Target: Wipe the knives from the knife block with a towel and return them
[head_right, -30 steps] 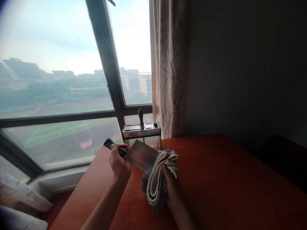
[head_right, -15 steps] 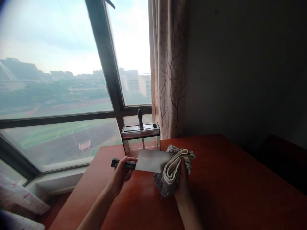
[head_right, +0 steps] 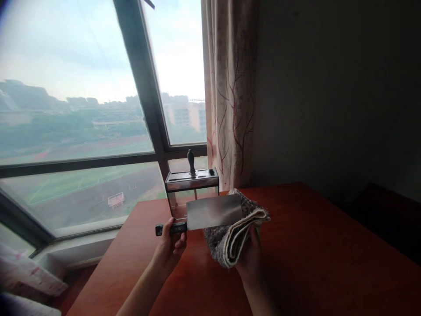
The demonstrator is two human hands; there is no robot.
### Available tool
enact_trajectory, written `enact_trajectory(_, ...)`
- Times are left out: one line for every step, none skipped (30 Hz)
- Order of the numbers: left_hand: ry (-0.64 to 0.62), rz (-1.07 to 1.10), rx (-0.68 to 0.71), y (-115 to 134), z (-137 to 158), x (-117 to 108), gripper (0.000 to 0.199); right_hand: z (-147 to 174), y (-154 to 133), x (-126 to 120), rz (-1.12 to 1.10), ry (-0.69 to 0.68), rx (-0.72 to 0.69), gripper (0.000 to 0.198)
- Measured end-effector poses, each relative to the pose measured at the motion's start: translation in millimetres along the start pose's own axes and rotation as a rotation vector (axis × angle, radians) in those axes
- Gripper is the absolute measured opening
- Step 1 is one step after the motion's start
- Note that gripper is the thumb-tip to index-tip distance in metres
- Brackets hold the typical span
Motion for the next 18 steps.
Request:
enact_trajectory(0.006, 0.026, 0.015, -1.4, 1.5, 2.0, 0.043, 1.4, 1.8, -1.5, -0.047, 0.008, 0.009, 0.034)
enact_trajectory(0.011, 0.047, 0.027, -3.2, 3.3, 4.2, 0.042, 2.5, 3.6, -2.7, -0.085, 0.012, 0.014, 0.031)
enact_trajectory(0.013, 0.063, 0.035, -5.5, 5.3, 6.7, 0.041, 3.4, 5.6, -3.5, -0.101, 0.012, 0.015, 0.029)
enact_trajectory(0.012, 0.073, 0.037, -8.4, 7.6, 9.3, 0.041, 4.2, 7.5, -3.8, -0.085, 0.003, 0.015, 0.029)
enact_trajectory(0.008, 0.075, 0.032, -12.2, 10.0, 12.1, 0.041, 4.7, 9.3, -3.9, -0.056, -0.007, 0.012, 0.029)
enact_trajectory(-0.002, 0.068, 0.022, -16.7, 12.4, 14.8, 0.042, 5.0, 10.9, -3.8, -0.026, -0.015, 0.01, 0.029)
enact_trajectory(-0.017, 0.051, 0.011, -21.6, 14.7, 17.4, 0.043, 5.2, 12.2, -3.8, -0.001, -0.02, 0.008, 0.029)
enact_trajectory(-0.036, 0.021, 0.006, -26.5, 16.9, 19.6, 0.044, 5.2, 13.2, -3.6, 0.014, -0.026, 0.008, 0.029)
enact_trajectory(-0.059, -0.023, 0.01, -31.1, 18.9, 21.4, 0.045, 5.1, 13.7, -3.4, 0.021, -0.03, 0.002, 0.03)
enact_trajectory(-0.089, -0.078, 0.021, -35.2, 20.6, 22.9, 0.046, 5.0, 13.4, -3.2, 0.024, -0.031, -0.01, 0.032)
enact_trajectory(-0.124, -0.138, 0.036, -38.7, 21.9, 24.2, 0.047, 4.7, 12.9, -3.1, 0.031, -0.029, -0.027, 0.034)
enact_trajectory(-0.159, -0.195, 0.055, -41.2, 22.8, 25.0, 0.048, 4.5, 12.4, -2.6, 0.045, -0.028, -0.039, 0.036)
enact_trajectory(-0.191, -0.242, 0.075, -42.8, 23.3, 25.5, 0.049, 4.2, 12.3, -1.7, 0.063, -0.031, -0.042, 0.038)
enact_trajectory(-0.219, -0.28, 0.096, -43.2, 23.5, 25.6, 0.05, 3.8, 12.6, -0.5, 0.079, -0.032, -0.038, 0.039)
enact_trajectory(-0.24, -0.312, 0.119, -42.4, 23.5, 25.4, 0.052, 3.3, 13.1, 0.9, 0.083, -0.029, -0.029, 0.04)
enact_trajectory(-0.258, -0.341, 0.142, -40.6, 23.4, 25.1, 0.053, 2.8, 13.5, 2.3, 0.068, -0.022, -0.019, 0.039)
enact_trajectory(-0.271, -0.368, 0.161, -38.2, 23.3, 24.8, 0.053, 2.3, 13.8, 3.7, 0.037, -0.013, -0.012, 0.038)
enact_trajectory(-0.284, -0.393, 0.178, -35.3, 23.4, 24.6, 0.053, 1.7, 13.8, 4.9, -0.004, -0.004, -0.004, 0.037)
Point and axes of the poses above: each hand's wrist, its own z-axis away from the middle knuckle, its own x-axis out of the palm, y = z × x, the point moved 4 cm from there along -z, towards the middle knuckle, and after that the axes turned 1 degree about z, right-handed, at the moved point
